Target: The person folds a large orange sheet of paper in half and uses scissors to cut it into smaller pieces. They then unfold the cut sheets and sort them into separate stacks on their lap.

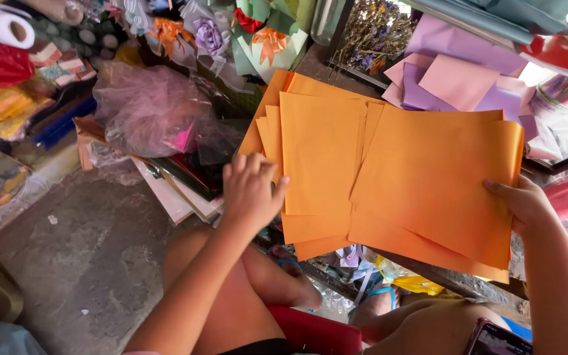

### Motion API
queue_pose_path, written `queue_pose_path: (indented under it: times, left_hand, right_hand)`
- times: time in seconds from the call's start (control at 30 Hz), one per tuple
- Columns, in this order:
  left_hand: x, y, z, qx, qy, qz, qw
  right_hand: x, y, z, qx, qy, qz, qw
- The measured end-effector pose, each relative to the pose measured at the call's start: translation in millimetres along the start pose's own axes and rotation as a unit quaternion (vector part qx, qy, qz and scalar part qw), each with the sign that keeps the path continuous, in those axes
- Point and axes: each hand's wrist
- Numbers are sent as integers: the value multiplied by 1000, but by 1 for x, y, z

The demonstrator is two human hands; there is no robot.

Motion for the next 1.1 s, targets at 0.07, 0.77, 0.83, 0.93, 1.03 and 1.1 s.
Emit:
queue_pose_path:
  times: [0.07,0.77,0.83,0.93,1.03,1.1]
  left_hand:
    - [2,-14,9,7,-12,12,1000]
    - [68,-27,-23,-95,158,-227,956]
    - [68,-25,-19,-110,166,-228,953]
    - [64,-27,-12,-89,153,-201,964]
    - [62,-29,-8,-114,140,-181,967]
    - [66,-16,2,-82,132,-238,959]
  right_hand:
    - [-1,-5,1,5,-3,0,1000]
    - [-83,-74,-73,-349,179,60,918]
    - [-92,-90,-65,-370,267,-1,890]
    - [-114,-135,-44,-351,439,-146,814]
    - [-133,-181,-23,-334,541,-229,737]
    - [-147,-210,-15,-377,527,-282,707]
Point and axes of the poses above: each hand's wrist, its own x-axis towards the middle knuckle, its own y-axis out of the back of the hand, z = x × y, and after that the axes turned 8 degrees about x, right-handed
